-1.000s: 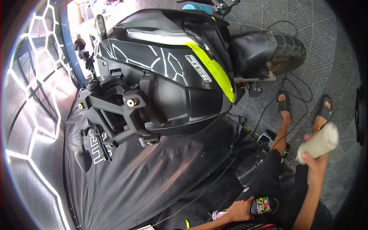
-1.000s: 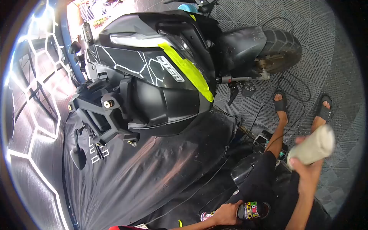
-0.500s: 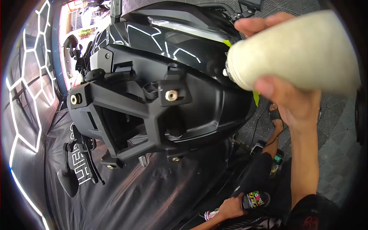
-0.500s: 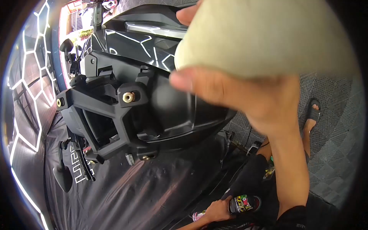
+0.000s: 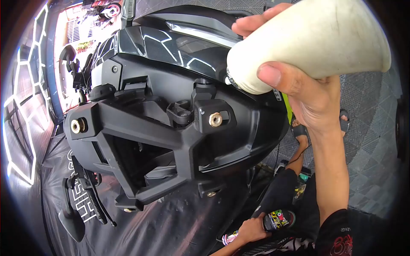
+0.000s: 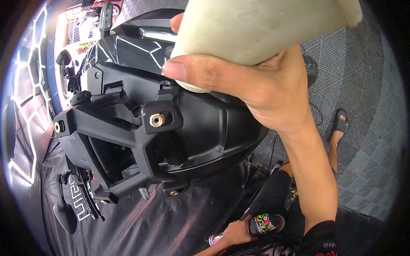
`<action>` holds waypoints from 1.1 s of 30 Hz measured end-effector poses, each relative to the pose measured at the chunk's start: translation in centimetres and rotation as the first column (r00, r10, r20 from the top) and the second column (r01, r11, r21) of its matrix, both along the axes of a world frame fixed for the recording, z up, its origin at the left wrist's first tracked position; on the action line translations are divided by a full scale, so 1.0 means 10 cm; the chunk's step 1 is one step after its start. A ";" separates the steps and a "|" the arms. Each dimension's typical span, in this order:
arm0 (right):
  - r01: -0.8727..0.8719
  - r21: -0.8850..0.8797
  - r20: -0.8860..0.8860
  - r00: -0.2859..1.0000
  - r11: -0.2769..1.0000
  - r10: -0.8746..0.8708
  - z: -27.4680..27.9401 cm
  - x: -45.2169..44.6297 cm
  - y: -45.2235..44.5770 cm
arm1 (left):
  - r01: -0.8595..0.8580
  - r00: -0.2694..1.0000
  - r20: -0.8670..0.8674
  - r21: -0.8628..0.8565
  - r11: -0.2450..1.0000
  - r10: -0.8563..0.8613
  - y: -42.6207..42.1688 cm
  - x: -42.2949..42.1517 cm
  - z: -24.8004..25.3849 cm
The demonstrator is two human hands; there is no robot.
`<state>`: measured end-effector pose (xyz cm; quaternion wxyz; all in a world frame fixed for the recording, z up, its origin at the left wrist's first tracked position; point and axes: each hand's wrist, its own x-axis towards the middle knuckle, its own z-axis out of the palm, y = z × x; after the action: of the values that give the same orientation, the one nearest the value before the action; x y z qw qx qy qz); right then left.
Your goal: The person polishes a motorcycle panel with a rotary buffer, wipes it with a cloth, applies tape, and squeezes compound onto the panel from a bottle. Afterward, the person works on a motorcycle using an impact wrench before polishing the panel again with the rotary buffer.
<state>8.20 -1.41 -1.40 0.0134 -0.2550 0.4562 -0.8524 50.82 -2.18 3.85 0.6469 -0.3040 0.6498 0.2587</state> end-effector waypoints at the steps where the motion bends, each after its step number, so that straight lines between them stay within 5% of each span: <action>1: -0.030 -0.016 0.034 0.999 0.999 0.030 -0.05 0.03 0.01 | 0.007 1.000 0.003 -0.004 1.000 -0.007 -0.02 0.00 0.00; 3: -0.051 -0.137 0.236 0.968 0.989 0.083 -0.09 0.21 0.03 | 0.014 1.000 -0.003 -0.006 1.000 -0.014 -0.06 -0.02 0.01; 33: 0.154 -0.098 0.597 0.799 0.983 -0.066 -0.57 0.80 0.69 | 0.117 0.993 0.030 0.017 0.993 -0.117 -0.10 -0.07 -0.06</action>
<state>16.17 5.53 -7.13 0.0872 0.0499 0.3817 -0.9188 50.15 -3.20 3.23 0.6734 -0.2644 0.6542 0.2206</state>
